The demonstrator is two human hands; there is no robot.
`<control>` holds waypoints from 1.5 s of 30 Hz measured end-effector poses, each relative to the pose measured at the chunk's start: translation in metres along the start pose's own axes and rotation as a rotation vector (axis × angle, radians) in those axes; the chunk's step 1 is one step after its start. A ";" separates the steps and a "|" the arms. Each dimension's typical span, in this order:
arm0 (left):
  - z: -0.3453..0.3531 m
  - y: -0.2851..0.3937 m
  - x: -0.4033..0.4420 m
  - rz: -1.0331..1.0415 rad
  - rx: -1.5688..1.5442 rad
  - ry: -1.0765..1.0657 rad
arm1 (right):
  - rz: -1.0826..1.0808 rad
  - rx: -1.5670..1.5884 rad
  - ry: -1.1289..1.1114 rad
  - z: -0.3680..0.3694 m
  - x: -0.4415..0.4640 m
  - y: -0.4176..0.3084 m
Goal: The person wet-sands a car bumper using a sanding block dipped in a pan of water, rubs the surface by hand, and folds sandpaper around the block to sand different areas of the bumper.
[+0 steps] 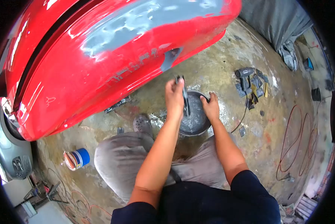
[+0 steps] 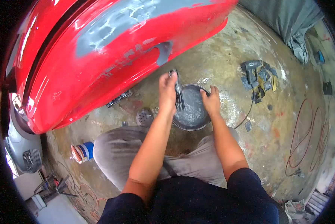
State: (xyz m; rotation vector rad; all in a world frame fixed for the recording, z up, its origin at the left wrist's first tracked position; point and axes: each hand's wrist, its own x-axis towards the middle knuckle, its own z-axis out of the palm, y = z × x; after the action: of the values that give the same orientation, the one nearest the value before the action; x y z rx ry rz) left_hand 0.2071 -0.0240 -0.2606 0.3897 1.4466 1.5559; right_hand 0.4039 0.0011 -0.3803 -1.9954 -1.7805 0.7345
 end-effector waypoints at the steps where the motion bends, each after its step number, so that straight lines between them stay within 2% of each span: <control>1: 0.005 0.020 0.010 0.059 -0.074 0.028 | -0.015 -0.001 -0.002 0.001 0.005 0.000; 5: 0.031 0.063 0.041 0.171 -0.219 0.131 | -0.026 -0.064 -0.003 0.001 0.005 -0.002; 13: 0.056 0.054 0.060 0.248 -0.236 0.268 | -0.034 -0.014 0.007 0.006 0.010 0.005; 19: 0.059 0.069 0.042 0.178 -0.308 0.206 | 0.009 0.019 -0.069 0.000 0.009 -0.001; 24: 0.040 0.048 0.068 0.132 -0.119 0.201 | -0.031 0.033 -0.024 0.001 0.003 0.004; 28: 0.041 0.074 0.045 0.138 -0.109 0.085 | -0.042 0.053 -0.011 0.002 0.009 0.001; 31: 0.043 0.075 0.038 0.011 -0.030 0.114 | -0.061 0.053 0.004 0.004 0.008 0.005; 35: 0.075 0.066 0.016 0.101 -0.100 -0.008 | -0.056 0.042 0.000 -0.002 0.009 -0.001; 36: 0.073 0.060 0.007 0.016 -0.105 -0.001 | -0.035 0.039 -0.007 -0.005 0.005 -0.002; 39: 0.042 0.032 0.008 0.004 -0.115 0.117 | -0.054 0.017 -0.001 -0.003 0.003 -0.002; 41: 0.027 0.033 0.035 0.124 -0.120 0.146 | -0.042 0.011 -0.011 -0.001 0.004 -0.001; 43: 0.030 0.040 0.057 0.148 -0.125 0.228 | -0.004 0.023 -0.054 -0.005 0.006 -0.003; 45: 0.034 0.036 0.073 0.139 -0.126 0.216 | -0.025 0.027 -0.007 0.002 0.004 0.003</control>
State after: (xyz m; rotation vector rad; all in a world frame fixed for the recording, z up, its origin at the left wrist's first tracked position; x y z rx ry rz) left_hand 0.1812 0.0596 -0.2454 0.2580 1.5004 1.8365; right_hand 0.4059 0.0050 -0.3843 -1.9514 -1.7868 0.7546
